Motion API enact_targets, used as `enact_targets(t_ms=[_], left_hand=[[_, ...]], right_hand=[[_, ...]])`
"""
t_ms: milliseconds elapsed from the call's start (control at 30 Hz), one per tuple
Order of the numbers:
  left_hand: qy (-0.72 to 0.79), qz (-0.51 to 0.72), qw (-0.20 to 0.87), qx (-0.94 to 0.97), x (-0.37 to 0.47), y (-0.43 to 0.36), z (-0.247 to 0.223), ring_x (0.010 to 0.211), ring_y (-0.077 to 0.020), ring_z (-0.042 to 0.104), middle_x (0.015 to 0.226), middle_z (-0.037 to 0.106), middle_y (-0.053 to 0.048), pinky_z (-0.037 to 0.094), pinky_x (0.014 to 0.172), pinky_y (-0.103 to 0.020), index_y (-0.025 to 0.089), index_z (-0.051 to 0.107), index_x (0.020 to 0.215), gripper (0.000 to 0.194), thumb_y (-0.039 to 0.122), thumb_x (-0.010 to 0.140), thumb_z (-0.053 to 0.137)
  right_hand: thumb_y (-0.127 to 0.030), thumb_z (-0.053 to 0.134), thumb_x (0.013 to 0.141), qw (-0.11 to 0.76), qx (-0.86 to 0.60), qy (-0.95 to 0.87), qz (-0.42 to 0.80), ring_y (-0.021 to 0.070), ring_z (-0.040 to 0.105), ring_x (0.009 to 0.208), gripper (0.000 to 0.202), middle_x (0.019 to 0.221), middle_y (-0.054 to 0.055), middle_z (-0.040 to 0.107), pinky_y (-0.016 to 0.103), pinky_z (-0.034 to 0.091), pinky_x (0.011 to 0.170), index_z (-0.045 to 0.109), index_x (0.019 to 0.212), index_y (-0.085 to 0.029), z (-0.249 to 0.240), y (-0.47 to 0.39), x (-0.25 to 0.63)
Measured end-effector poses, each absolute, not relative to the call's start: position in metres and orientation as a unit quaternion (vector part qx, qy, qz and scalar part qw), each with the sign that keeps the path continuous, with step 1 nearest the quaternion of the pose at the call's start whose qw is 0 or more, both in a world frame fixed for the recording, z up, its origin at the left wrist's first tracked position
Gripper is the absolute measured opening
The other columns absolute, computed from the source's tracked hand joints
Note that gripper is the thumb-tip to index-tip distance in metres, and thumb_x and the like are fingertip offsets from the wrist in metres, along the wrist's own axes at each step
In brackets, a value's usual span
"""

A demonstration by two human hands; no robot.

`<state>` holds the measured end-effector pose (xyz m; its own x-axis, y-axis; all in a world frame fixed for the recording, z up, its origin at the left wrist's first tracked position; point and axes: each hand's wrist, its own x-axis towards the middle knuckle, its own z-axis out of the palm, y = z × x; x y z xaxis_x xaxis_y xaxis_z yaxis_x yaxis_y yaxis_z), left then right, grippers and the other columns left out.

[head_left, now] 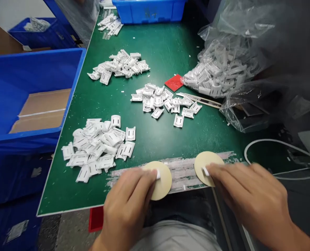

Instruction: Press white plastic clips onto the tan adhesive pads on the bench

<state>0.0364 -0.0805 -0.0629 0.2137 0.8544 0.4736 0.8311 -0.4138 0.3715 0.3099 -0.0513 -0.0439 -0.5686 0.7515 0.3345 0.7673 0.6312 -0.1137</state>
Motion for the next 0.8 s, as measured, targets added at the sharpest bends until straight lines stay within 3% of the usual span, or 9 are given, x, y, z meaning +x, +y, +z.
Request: enact_targets(t_ms=[100,200,267,400,533,633,700,800], left_hand=[[0.561,0.27,0.028,0.783,0.039,-0.078,-0.059,0.083,-0.0187,0.064,0.085,0.068,-0.006,0.052,0.078,-0.032,0.018,0.067,0.097,0.012,0.012,0.088,0.063],[0.549,0.263,0.055,0.791,0.039,-0.08,-0.056,0.093,-0.0206,0.065,0.095,0.069,-0.009,0.052,0.086,-0.034,0.016,0.066,0.102,0.02,0.005,0.086,0.062],[0.534,0.284,0.036,0.795,0.038,-0.082,-0.055,0.086,-0.0192,0.065,0.09,0.068,-0.008,0.052,0.08,-0.032,0.015,0.066,0.099,0.016,0.007,0.086,0.062],[0.562,0.236,0.011,0.793,0.039,-0.085,-0.052,0.083,-0.0194,0.064,0.085,0.067,-0.006,0.052,0.075,-0.031,0.018,0.067,0.096,0.01,0.013,0.089,0.061],[0.543,0.274,0.017,0.794,0.039,-0.088,-0.05,0.087,-0.0185,0.065,0.089,0.069,-0.007,0.052,0.083,-0.031,0.017,0.065,0.101,0.016,0.009,0.09,0.058],[0.543,0.268,-0.016,0.796,0.04,-0.086,-0.05,0.076,-0.0168,0.062,0.08,0.066,-0.005,0.051,0.072,-0.028,0.018,0.064,0.092,0.007,0.013,0.09,0.059],[0.56,0.24,-0.013,0.793,0.041,-0.085,-0.05,0.08,-0.0179,0.063,0.081,0.066,-0.005,0.05,0.073,-0.029,0.018,0.065,0.092,0.008,0.012,0.09,0.06],[0.553,0.26,0.007,0.792,0.042,-0.087,-0.051,0.087,-0.0181,0.065,0.087,0.068,-0.006,0.051,0.08,-0.029,0.018,0.065,0.099,0.015,0.008,0.09,0.058]], right_hand=[[-0.016,0.061,0.093,0.178,-0.442,-0.878,-0.04,0.0168,0.058,0.067,0.007,0.082,0.004,0.072,0.036,0.031,0.06,0.067,0.09,-0.018,-0.044,-0.048,0.307],[-0.013,0.059,0.093,0.193,-0.436,-0.879,-0.023,0.0172,0.06,0.071,0.01,0.088,0.007,0.073,0.035,0.034,0.063,0.067,0.098,-0.016,-0.045,-0.048,0.306],[-0.011,0.06,0.092,0.184,-0.437,-0.88,-0.02,0.017,0.06,0.074,0.013,0.089,0.005,0.073,0.035,0.034,0.065,0.067,0.102,-0.018,-0.045,-0.047,0.306],[-0.019,0.06,0.094,0.173,-0.457,-0.87,-0.064,0.0166,0.053,0.063,0.01,0.071,0.002,0.067,0.036,0.028,0.06,0.067,0.086,-0.02,-0.045,-0.047,0.303],[-0.011,0.056,0.094,0.205,-0.445,-0.871,-0.026,0.0173,0.059,0.074,0.014,0.087,0.006,0.072,0.034,0.034,0.064,0.066,0.101,-0.017,-0.046,-0.05,0.303],[-0.018,0.055,0.096,0.18,-0.452,-0.873,-0.042,0.0165,0.055,0.068,0.013,0.077,0.003,0.068,0.035,0.03,0.062,0.067,0.091,-0.02,-0.048,-0.048,0.303],[-0.021,0.055,0.097,0.174,-0.463,-0.868,-0.04,0.0171,0.054,0.067,0.016,0.075,0.004,0.067,0.035,0.029,0.061,0.066,0.086,-0.02,-0.048,-0.049,0.302],[-0.012,0.055,0.094,0.191,-0.438,-0.878,-0.018,0.0185,0.058,0.074,0.013,0.087,0.008,0.07,0.035,0.033,0.064,0.066,0.099,-0.017,-0.047,-0.051,0.304]])
